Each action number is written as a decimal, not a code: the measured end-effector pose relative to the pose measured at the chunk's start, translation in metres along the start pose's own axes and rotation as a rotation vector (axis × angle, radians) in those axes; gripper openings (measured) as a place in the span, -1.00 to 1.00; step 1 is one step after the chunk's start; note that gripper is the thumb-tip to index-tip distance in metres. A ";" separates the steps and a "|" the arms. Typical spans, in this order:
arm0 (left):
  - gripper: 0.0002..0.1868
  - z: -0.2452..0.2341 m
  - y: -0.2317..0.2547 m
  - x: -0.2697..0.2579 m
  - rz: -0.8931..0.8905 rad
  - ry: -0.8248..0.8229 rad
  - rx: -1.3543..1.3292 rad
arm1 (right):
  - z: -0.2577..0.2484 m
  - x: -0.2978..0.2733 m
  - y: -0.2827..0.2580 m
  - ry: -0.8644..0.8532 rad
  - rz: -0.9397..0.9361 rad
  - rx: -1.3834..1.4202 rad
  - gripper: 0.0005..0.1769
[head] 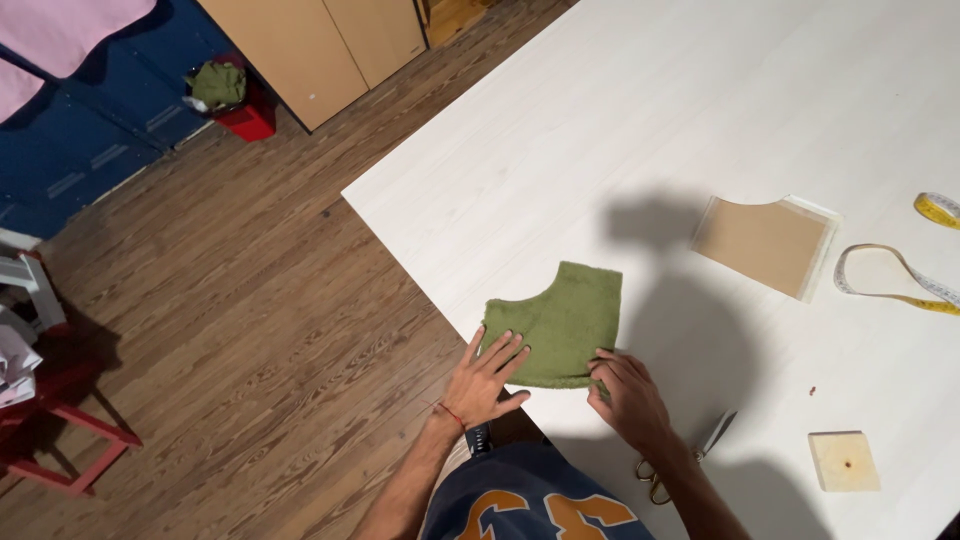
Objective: Cutting green fabric according to a paper template and organizing the pieces.
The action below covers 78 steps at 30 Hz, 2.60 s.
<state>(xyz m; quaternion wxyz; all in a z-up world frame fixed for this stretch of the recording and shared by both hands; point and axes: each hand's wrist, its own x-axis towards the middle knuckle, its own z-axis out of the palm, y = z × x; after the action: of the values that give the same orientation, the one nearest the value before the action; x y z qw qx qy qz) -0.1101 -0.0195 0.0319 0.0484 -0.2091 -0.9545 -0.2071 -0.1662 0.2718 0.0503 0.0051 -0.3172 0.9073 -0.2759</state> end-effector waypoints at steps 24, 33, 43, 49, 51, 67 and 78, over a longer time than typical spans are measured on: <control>-0.66 0.026 -0.057 0.085 -0.611 0.125 -0.720 | 0.003 0.048 0.093 0.157 0.550 0.441 -0.72; -0.58 0.014 -0.041 0.097 -0.689 0.087 -0.527 | 0.004 0.055 0.085 0.238 0.433 0.234 -0.61; -0.55 0.006 -0.007 0.053 -0.604 0.460 -0.421 | -0.009 0.077 0.077 -0.099 0.545 0.126 -0.36; -0.56 0.028 0.053 0.009 -0.879 0.132 -0.755 | -0.005 0.071 0.069 -0.067 0.491 0.262 -0.52; -0.50 0.040 0.065 0.004 -0.814 0.173 -1.059 | -0.003 0.065 0.052 -0.046 0.457 0.317 -0.59; -0.57 -0.041 0.110 -0.121 -0.931 0.732 -2.264 | -0.035 -0.024 -0.227 -0.061 -0.440 0.180 -0.45; -0.22 -0.095 0.085 -0.369 -0.747 0.713 -1.999 | 0.118 -0.004 -0.332 -0.610 0.478 1.173 -0.52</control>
<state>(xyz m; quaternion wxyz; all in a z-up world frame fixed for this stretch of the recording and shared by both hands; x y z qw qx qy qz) 0.2613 -0.1290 0.0838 0.0643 0.2161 -0.2944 -0.9287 0.0488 0.0003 0.1167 0.4900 -0.1174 0.6118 -0.6098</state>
